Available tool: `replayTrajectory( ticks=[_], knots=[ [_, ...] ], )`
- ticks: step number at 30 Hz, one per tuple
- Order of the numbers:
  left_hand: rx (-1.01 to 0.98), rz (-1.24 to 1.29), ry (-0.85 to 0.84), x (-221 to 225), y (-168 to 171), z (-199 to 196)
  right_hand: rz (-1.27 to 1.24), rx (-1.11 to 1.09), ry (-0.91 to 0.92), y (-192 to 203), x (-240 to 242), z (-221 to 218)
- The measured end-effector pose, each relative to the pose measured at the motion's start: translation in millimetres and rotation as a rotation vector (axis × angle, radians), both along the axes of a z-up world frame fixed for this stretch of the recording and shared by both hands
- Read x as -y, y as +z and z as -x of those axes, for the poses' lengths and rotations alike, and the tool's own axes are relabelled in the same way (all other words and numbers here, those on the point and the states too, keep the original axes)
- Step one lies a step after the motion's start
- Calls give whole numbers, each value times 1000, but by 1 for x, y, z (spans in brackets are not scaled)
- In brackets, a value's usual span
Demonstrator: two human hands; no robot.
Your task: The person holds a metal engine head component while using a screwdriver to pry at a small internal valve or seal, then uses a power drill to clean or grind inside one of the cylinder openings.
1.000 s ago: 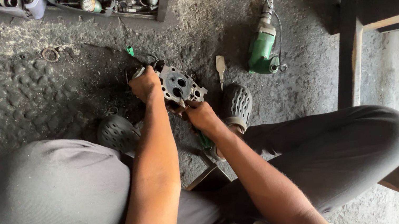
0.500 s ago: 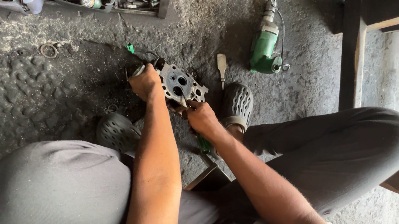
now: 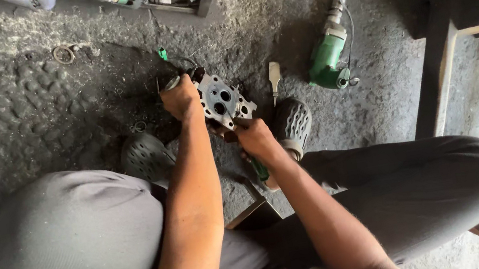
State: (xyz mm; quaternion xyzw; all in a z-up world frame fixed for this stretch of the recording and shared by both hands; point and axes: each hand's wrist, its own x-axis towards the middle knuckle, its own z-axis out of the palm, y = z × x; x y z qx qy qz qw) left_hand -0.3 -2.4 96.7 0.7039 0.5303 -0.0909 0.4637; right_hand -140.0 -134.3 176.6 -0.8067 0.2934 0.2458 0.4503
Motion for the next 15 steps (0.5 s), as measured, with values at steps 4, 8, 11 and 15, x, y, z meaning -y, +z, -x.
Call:
replayTrajectory(
  ticks=[4,8,11,15],
  knots=[
    [-50,-1,-40,0,-2,-1,46,-14,-43,6,-1,-3],
    [-44,-5,-9,1,-6,-2,-14,-80,-44,14,-6,-3],
    [-34,-28,-15,0,-7,-2,-18,-74,-34,17,-13,-7],
    [-35,-14,-24,1,-8,1,3,-86,-34,19,-14,-4]
  ],
)
